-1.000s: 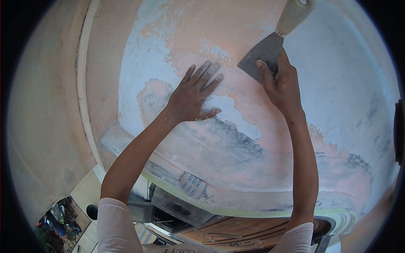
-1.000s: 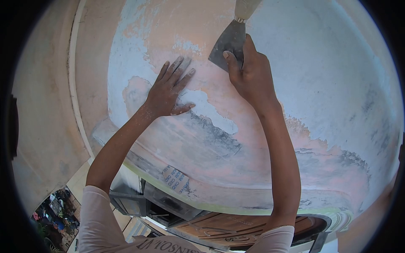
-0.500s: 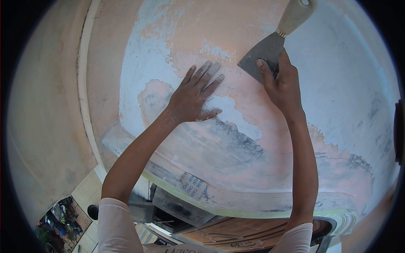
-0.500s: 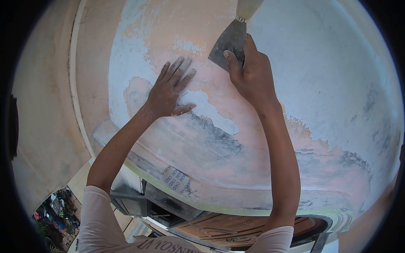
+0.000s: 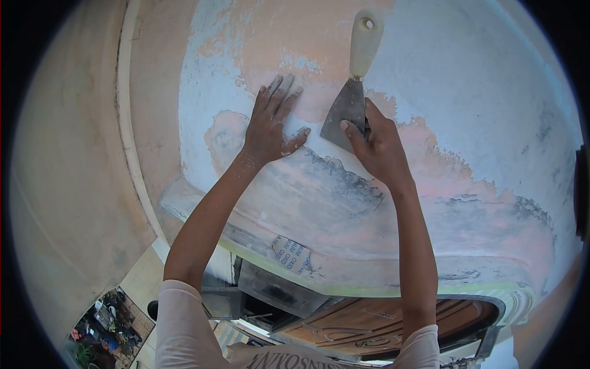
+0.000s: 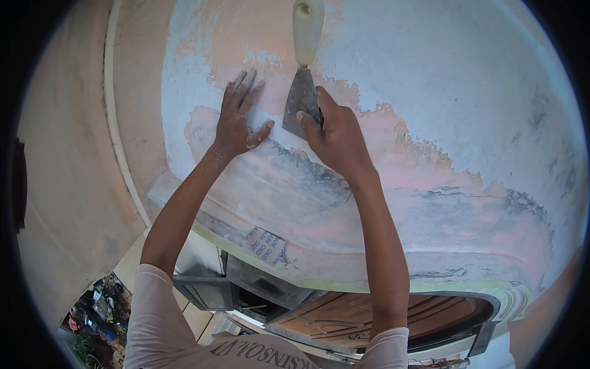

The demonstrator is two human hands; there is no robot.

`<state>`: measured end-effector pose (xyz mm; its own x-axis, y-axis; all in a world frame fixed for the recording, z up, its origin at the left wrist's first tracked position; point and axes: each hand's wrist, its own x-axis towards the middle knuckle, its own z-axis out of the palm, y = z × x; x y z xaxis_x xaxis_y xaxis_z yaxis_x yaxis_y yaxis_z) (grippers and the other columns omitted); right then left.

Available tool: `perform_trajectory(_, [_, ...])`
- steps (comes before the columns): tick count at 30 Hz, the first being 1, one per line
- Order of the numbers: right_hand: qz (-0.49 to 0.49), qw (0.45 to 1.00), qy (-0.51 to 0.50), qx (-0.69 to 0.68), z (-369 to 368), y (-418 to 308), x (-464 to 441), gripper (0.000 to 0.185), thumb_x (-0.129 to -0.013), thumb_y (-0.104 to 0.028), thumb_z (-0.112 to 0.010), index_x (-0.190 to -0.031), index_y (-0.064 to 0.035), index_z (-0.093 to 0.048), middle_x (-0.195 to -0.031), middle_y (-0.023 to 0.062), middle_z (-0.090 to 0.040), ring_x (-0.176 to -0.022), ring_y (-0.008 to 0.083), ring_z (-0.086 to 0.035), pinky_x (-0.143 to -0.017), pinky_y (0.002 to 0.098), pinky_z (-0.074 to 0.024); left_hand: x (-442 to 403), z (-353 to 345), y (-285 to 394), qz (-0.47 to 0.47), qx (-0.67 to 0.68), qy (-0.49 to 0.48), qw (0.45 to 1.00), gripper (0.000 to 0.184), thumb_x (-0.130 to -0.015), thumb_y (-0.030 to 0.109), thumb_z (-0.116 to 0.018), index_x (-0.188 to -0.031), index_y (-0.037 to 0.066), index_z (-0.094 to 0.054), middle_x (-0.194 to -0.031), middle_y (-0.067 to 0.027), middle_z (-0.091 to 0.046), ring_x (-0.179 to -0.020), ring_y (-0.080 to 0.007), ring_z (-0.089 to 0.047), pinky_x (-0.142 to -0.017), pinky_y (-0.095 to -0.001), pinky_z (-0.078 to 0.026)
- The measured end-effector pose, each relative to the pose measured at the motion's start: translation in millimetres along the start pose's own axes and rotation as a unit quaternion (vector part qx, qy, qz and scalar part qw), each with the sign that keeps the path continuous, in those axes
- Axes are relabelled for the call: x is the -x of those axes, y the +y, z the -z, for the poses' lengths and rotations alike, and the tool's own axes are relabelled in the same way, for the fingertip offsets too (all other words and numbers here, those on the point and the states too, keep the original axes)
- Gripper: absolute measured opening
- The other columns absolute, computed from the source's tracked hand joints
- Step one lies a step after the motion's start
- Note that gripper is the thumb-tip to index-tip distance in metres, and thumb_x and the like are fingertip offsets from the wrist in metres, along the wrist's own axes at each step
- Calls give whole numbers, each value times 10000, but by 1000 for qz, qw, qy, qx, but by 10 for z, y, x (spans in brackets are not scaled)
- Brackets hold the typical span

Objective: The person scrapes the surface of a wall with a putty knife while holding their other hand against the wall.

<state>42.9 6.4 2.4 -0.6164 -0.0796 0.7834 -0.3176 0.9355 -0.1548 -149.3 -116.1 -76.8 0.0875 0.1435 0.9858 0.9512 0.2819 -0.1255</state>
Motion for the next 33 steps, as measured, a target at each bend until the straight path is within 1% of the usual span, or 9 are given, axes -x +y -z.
perform_trajectory(5, [-50, 971, 72, -220, -522, -274, 678, 286, -875, -46, -619, -1134, 0, -509, -654, 92, -569, -515, 121, -463, -493, 268, -380, 343, 185, 155, 89, 176, 1, 980, 555, -864, 293, -543, -1327, -4, -470, -1381, -245, -440, -1307, -411, -374, -1091, -499, -269])
perform_trajectory(7, [-113, 962, 33, -245, -615, -396, 954, 291, -874, -47, -617, -1144, -11, -516, -660, 81, -572, -517, 119, -465, -501, 269, -386, 476, 527, 433, 210, 375, -64, 901, 516, -890, 300, -530, -1290, -23, -496, -1284, -247, -531, -1241, -366, -470, -1060, -444, -324])
perform_trajectory(9, [-123, 961, -5, -246, -770, -426, 1261, 288, -872, -52, -620, -1140, -10, -522, -670, 108, -574, -503, 141, -468, -504, 271, -389, 636, 826, 787, 332, 555, -118, 754, 516, -905, 336, -534, -1268, -30, -510, -1188, -216, -601, -1150, -303, -549, -1019, -404, -366])
perform_trajectory(11, [-129, 957, -29, -259, -931, -440, 1544, 303, -840, -45, -636, -1120, 0, -531, -670, 156, -573, -503, 215, -511, -512, 299, -411, 894, 1082, 974, 335, 518, -280, 735, 576, -891, 343, -580, -1300, -46, -467, -1184, -176, -594, -1103, -220, -563, -992, -339, -386])
perform_trajectory(13, [-133, 951, -74, -269, -1003, -484, 1759, 349, -815, -58, -645, -1139, 0, -531, -674, 187, -574, -527, 285, -547, -524, 343, -430, 1080, 1237, 1245, 368, 442, -327, 750, 510, -866, 231, -648, -1264, -43, -485, -1115, -125, -611, -1039, -170, -563, -940, -316, -418])
perform_trajectory(20, [-150, 952, -198, -180, -1164, -563, 2217, 430, -765, -62, -653, -1175, -32, -525, -789, 218, -618, -688, 380, -620, -620, 417, -473, 1951, 1215, 1647, 559, 480, -194, 648, 339, -886, 156, -650, -1166, -5, -549, -947, -73, -640, -849, -117, -568, -760, -275, -459])
perform_trajectory(27, [-122, 967, -151, -168, -1321, -708, 2531, 460, -790, -116, -660, -1210, -17, -501, -941, 259, -618, -863, 419, -613, -716, 448, -482, 2268, 1426, 1764, 526, 346, -290, 721, 326, -895, 218, -628, -1127, -7, -585, -853, -96, -660, -731, -143, -575, -694, -302, -469])
perform_trajectory(29, [-152, 954, -203, -161, -1281, -715, 2545, 482, -801, -143, -663, -1232, -15, -488, -1014, 258, -612, -910, 424, -605, -753, 453, -484, 2183, 1501, 1731, 495, 316, -320, 744, 309, -895, 225, -618, -1099, -7, -604, -795, -115, -659, -675, -159, -576, -670, -313, -472])
perform_trajectory(33, [-153, 956, -218, -121, -1197, -718, 2534, 512, -818, -193, -663, -1258, -12, -472, -1102, 243, -605, -969, 420, -594, -809, 457, -484, 2061, 1495, 1675, 454, 301, -338, 768, 278, -873, 174, -628, -1091, 3, -620, -804, -168, -671, -616, -268, -601, -651, -340, -485])
